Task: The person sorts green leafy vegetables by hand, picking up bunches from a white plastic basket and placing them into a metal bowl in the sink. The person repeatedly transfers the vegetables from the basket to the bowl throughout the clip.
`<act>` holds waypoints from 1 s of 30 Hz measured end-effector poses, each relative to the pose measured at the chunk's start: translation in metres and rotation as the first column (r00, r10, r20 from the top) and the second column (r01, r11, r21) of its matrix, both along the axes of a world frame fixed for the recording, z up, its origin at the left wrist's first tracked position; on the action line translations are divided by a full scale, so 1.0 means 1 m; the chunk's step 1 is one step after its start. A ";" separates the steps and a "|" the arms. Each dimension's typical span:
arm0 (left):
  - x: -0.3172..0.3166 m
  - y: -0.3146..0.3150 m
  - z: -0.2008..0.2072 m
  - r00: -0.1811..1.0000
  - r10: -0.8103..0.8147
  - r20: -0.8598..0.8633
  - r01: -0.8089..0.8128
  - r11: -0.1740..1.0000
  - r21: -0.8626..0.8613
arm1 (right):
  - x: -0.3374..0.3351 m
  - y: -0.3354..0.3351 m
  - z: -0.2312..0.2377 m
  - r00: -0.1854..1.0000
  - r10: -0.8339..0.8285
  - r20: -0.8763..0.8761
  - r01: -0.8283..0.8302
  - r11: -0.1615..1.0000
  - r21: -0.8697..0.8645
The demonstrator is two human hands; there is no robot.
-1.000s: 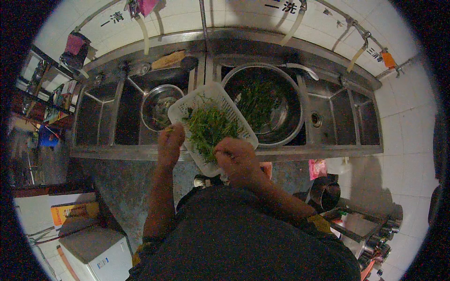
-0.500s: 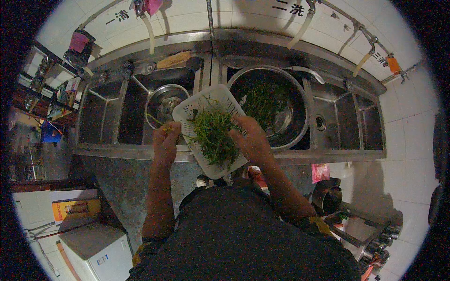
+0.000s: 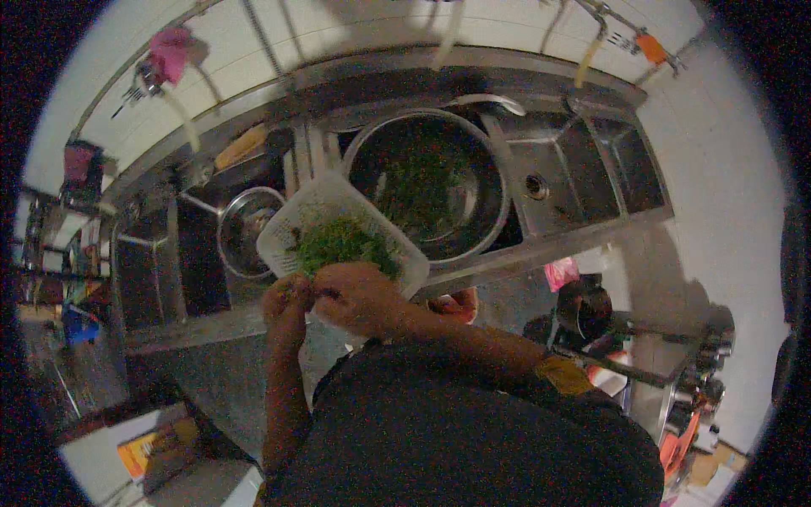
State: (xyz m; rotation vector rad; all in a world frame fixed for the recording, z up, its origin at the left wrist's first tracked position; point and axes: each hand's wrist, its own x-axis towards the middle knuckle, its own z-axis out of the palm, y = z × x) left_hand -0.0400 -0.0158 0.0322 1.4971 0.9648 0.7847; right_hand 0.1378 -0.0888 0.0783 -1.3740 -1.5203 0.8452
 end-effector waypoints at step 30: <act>-0.053 -0.001 0.005 0.915 0.144 -0.377 -0.182 0.981 -0.069 | 0.254 0.120 -0.408 0.636 -0.349 0.688 0.654 0.717 -0.241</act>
